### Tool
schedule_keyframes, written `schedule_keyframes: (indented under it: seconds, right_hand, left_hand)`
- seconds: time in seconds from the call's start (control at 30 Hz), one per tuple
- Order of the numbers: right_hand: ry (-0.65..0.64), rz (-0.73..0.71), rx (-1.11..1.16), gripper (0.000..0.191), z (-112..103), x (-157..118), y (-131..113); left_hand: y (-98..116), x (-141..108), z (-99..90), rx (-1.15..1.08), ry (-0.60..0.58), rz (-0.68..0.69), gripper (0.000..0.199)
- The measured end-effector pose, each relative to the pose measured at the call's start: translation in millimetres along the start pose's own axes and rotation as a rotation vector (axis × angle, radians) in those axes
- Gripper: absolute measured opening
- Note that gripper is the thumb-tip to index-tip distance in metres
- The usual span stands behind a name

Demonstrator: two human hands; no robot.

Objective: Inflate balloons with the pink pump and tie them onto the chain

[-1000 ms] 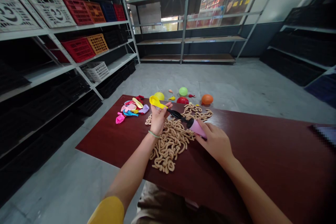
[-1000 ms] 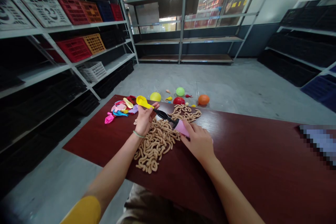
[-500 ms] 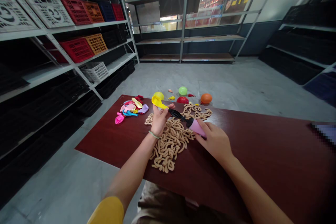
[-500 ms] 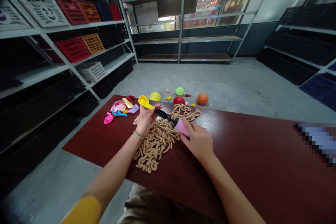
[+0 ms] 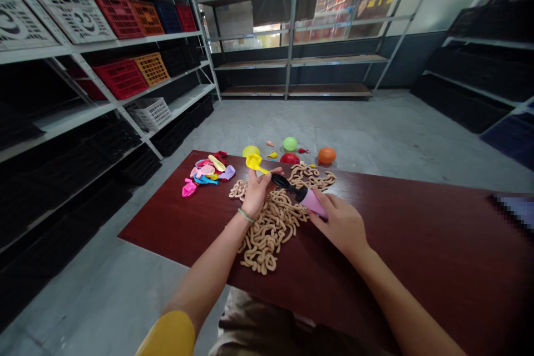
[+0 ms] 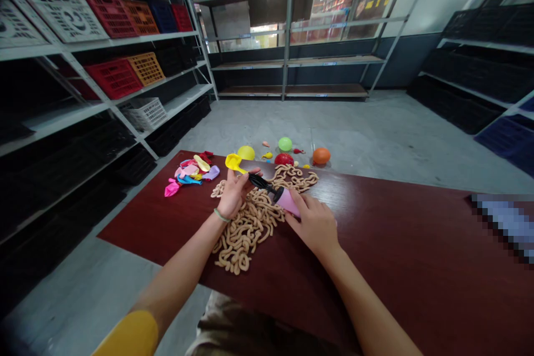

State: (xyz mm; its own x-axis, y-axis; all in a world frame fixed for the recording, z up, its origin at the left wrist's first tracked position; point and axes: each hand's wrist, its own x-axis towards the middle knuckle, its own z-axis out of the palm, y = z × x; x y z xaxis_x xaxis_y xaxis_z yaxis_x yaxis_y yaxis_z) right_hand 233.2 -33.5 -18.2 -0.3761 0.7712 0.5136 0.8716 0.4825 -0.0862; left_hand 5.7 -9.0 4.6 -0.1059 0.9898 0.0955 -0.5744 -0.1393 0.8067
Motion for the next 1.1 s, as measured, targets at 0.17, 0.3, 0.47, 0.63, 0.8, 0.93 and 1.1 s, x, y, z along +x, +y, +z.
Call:
schedule_keyframes:
  seconds: [0.17,0.3,0.47,0.63,0.8,0.93,1.1]
  right_hand:
    - [0.04,0.01,-0.004,0.053,0.9,-1.1,-1.7]
    - [0.081,0.019,0.017,0.053,0.6,-0.4,-4.5]
    - [0.06,0.027,0.104,0.056,6.0,0.9,-6.9]
    - [-0.003,-0.033,0.234,0.054,13.4,4.1,-12.7]
    - [-0.039,-0.043,0.256,0.056,6.4,5.2,-16.1]
    - [-0.092,0.047,0.201,0.065,3.0,4.6,-16.9]
    - [-0.039,0.115,0.337,0.056,12.0,2.6,-17.8]
  left_hand:
    - [-6.9,-5.6,6.2,-0.075,-0.021,-0.096,0.064]
    - [-12.8,-4.8,5.6,-0.085,0.003,-0.184,0.052]
    - [-14.3,-2.8,4.8,-0.092,0.016,-0.131,0.044]
    - [-10.3,-10.3,17.5,-0.233,0.035,0.084,0.04]
    - [-6.5,-15.8,38.1,-0.228,0.177,0.196,0.031]
    - [-0.4,-9.1,51.8,-0.161,0.293,0.25,0.034]
    - [3.6,-1.4,70.4,-0.125,0.266,0.283,0.033]
